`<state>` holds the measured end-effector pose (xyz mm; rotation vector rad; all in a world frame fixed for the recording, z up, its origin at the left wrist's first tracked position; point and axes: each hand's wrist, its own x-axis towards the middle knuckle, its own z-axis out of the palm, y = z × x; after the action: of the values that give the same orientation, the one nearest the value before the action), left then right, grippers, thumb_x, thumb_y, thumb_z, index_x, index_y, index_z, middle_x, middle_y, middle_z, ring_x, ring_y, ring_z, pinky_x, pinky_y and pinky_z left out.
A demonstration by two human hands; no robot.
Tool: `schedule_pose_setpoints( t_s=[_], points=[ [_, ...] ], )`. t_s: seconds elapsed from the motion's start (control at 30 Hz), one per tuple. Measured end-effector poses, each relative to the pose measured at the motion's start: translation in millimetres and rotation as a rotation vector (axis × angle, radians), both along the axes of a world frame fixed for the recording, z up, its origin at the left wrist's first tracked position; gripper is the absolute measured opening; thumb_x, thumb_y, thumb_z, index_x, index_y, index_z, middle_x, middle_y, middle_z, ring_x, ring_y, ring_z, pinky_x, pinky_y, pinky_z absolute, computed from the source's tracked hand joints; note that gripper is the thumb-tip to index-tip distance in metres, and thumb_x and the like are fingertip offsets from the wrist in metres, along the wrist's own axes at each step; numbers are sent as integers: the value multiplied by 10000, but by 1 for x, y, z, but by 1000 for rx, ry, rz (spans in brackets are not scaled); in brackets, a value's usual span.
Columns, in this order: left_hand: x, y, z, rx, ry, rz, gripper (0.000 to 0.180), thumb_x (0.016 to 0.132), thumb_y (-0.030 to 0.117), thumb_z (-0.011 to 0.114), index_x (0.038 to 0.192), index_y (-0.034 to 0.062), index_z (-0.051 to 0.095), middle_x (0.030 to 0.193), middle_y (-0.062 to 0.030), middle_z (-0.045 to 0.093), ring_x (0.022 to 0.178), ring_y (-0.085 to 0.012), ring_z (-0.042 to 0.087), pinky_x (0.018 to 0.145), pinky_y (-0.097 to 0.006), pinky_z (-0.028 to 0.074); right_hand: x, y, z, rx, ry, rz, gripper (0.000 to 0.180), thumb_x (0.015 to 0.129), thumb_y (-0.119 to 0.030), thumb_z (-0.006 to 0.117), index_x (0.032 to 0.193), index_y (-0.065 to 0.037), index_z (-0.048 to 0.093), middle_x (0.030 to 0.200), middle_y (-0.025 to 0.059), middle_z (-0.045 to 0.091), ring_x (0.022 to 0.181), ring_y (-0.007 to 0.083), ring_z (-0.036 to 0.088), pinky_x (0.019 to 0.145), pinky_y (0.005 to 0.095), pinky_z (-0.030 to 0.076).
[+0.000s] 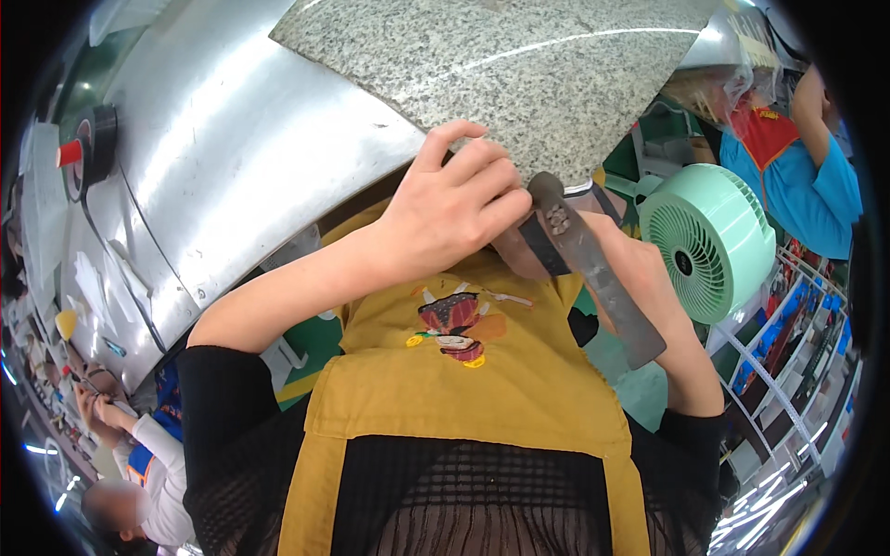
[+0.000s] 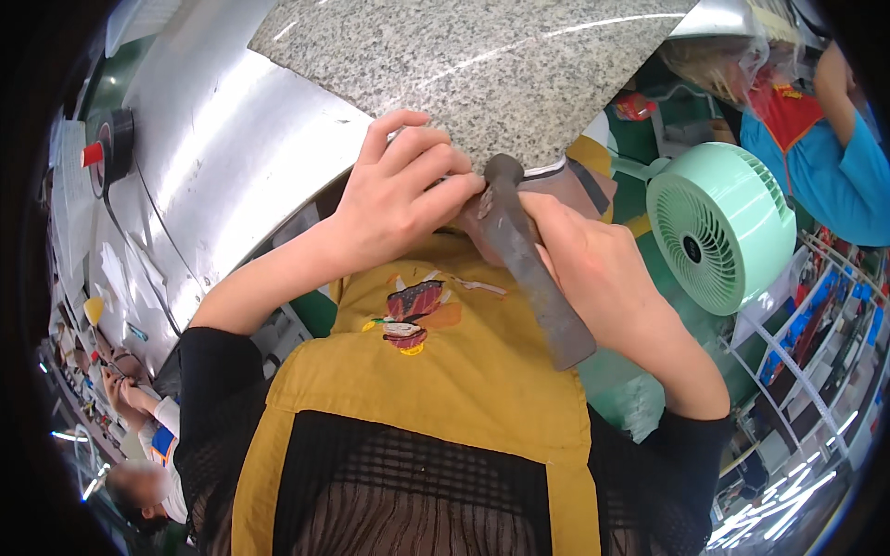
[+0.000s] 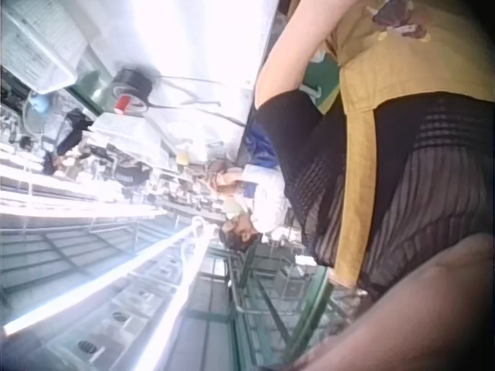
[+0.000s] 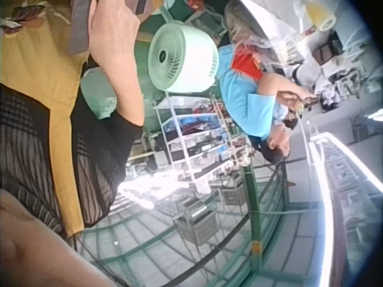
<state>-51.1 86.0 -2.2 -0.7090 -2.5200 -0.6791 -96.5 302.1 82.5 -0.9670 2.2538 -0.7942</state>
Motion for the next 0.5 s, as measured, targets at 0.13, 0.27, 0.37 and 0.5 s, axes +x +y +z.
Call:
schedule_pose_setpoints(
  t_s=[0.13,0.27,0.37,0.5],
  points=[
    [2,2,8,76,-162,77,224,673,110,697,883,111,617,850,-3,534,903,-210,511,887,-384,402,-10,1,4,-98,-176,-115,240,951,-146,459,1133,3,505,762,74,501,622,181,471,590,285,407],
    [1,5,17,-4,-206,73,217,705,96,706,900,97,611,870,-14,538,915,-229,509,860,-375,407,-8,21,1,-148,-393,-303,202,983,-148,442,1094,11,498,748,17,458,655,101,392,601,240,366],
    [2,10,20,37,-279,100,187,715,87,688,870,84,584,880,-24,549,926,-237,517,850,-367,410,-9,31,-2,-307,-399,-356,209,986,-177,445,1063,10,497,713,9,447,630,93,380,574,235,337],
    [4,15,41,120,-551,-30,133,789,92,636,875,70,538,863,-60,565,883,-263,547,790,-366,433,-10,43,-3,-282,-236,-378,392,1033,-251,291,1209,26,506,686,-23,391,538,37,327,484,190,265]
  ],
)
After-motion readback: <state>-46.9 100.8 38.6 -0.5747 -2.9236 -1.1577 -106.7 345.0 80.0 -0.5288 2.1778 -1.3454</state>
